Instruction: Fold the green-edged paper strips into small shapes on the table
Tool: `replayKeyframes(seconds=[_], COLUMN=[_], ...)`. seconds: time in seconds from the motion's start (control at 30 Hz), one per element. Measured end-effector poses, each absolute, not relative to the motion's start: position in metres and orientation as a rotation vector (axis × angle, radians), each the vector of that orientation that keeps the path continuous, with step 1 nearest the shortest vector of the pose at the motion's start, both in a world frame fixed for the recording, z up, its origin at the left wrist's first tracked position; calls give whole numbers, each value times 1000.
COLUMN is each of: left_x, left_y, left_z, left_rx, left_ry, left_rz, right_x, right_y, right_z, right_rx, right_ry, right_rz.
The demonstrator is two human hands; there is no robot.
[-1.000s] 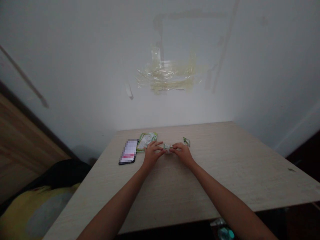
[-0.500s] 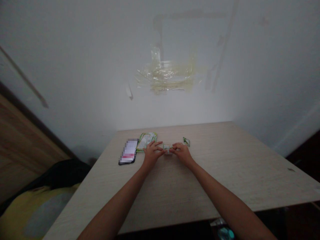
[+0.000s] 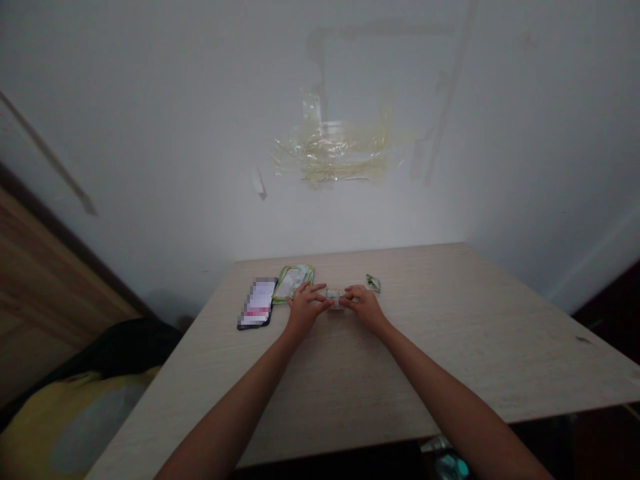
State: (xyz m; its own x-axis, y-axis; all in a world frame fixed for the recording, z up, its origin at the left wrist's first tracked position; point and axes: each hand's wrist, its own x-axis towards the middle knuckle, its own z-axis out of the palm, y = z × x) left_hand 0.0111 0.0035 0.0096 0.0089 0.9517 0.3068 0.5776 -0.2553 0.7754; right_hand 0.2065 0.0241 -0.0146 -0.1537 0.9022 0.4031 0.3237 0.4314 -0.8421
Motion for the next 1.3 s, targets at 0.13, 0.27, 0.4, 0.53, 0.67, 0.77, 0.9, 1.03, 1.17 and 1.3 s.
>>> replayKeyframes(seconds=[0.13,0.27,0.4,0.53,0.67,0.77,0.9,1.03,1.17,1.3], left_x=[11,12,12,12,13,12,12,12,12,12], left_y=[4,4,4,3,2,2,3,2,2,2], left_z=[9,10,12,13,14,14,13,14,15,15], left_rx=[1855,1851,1848,1851,1854,1844,1829,1821,1822,1816], left_ry=[1564,1558,1563,1568,1561,1555,1540,1554,1546,1540], left_rz=[1148,1146,1133,1137,1144,1151,1178,1183,1176,1181], right_x=[207,207,207,207,206,206,204,204,205,206], right_y=[24,25,24,24,25,26,25,24,24,25], right_z=[-15,-16,-16,-16,-17,-18,-16,-14,-14,-16], right_rx=[-1079,-1078,-1082,-1077,-1070,-1082,-1116,-1139,-1142,-1139], right_ry=[-1716,-1724,-1722,-1741,-1748,-1731,-1713,-1698,-1694,-1703], right_rz=[750,744,730,708,704,702,689,698,686,695])
